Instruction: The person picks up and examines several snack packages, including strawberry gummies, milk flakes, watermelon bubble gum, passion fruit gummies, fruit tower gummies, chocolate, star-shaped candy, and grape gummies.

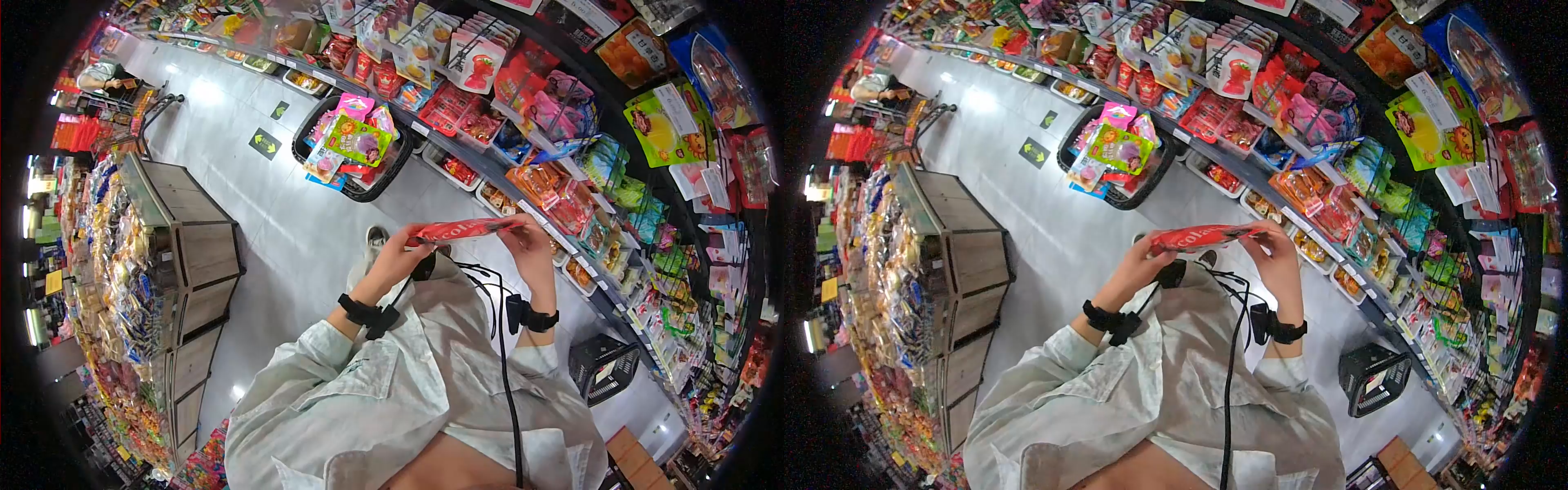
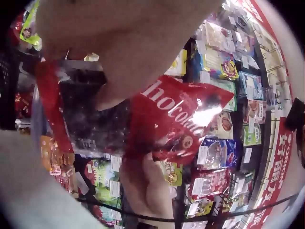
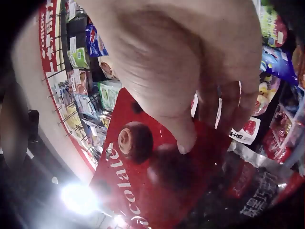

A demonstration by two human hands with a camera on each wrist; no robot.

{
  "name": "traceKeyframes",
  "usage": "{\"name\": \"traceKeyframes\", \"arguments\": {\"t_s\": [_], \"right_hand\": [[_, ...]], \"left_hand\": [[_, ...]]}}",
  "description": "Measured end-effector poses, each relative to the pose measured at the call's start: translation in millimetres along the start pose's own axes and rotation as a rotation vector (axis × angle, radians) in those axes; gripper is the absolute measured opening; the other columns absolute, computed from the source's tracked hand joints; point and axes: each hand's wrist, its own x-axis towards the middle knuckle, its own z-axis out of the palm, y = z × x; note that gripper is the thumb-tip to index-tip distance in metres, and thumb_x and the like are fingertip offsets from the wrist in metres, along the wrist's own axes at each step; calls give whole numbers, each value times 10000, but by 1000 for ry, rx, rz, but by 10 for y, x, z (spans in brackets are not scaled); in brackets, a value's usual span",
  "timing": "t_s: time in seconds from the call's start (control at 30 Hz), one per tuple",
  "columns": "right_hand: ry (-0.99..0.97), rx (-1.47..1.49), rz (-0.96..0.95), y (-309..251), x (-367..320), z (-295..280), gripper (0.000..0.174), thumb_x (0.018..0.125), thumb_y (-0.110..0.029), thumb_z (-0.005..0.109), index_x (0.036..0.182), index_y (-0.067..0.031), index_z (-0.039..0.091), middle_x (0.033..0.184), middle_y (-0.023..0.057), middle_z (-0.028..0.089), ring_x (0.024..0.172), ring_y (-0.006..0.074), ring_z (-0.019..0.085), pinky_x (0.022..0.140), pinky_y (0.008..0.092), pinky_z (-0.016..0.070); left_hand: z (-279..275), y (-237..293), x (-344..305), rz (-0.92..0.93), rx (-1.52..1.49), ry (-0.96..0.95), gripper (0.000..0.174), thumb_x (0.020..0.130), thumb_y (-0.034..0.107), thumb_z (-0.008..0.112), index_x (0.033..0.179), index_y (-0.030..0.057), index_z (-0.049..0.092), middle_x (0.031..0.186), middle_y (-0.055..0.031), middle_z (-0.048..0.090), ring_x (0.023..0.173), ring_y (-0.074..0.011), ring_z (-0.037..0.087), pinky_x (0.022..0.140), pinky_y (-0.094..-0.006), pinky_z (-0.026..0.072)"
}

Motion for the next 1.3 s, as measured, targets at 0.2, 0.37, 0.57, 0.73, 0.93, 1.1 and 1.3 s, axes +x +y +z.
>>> {"name": "traceKeyframes", "arguments": {"t_s": [0.2,0.37,0.57,0.73,0.93,1.1,1.3], "right_hand": [[-66,-38,-77,-132,2,418,150,916,38,681,1056,-9,648,1010,44,686,962,129,670,852,265,538],[-131,-130,-31,-263,-21,1070,154,914,52,662,1047,-22,638,1001,41,688,924,129,674,835,271,534],[-197,-225,-50,-633,-60,1894,168,908,42,667,1065,-18,649,1006,37,698,937,139,683,851,287,536],[-244,-278,-73,-735,-52,2359,177,904,16,687,1075,-18,664,1021,47,707,962,147,685,887,287,528],[-330,-297,-51,-817,111,2767,138,896,1,694,1032,-9,677,949,53,702,938,147,685,895,299,527],[-424,-242,-54,-775,469,3096,130,896,1,687,1026,-10,680,949,56,709,912,147,690,876,305,533],[-530,-187,-66,-724,1139,3574,134,904,25,667,1029,-19,687,960,57,720,916,137,689,853,306,542]], "left_hand": [[-239,74,-214,140,106,53,385,917,188,703,1275,63,636,1127,-107,718,1052,-196,665,947,-321,491],[-783,-387,-380,137,-127,-9,343,932,130,684,1263,53,640,1113,-78,724,1036,-173,663,933,-306,496],[-1498,-520,-662,180,-185,56,325,937,113,673,1253,44,644,1103,-71,726,1032,-159,657,924,-305,501],[-1927,-746,-743,232,-111,147,307,937,98,666,1237,32,654,1099,-82,711,1044,-169,645,931,-313,495],[-2305,-694,-867,177,-117,172,282,946,59,656,1226,31,663,1112,-56,702,1061,-152,625,940,-301,480],[-2545,-729,-903,114,-107,260,279,946,53,652,1225,40,660,1101,-48,714,1040,-144,635,927,-303,489],[-2900,-956,-612,97,-157,482,282,942,95,674,1223,72,663,1042,-47,720,1007,-154,639,911,-313,488]]}}
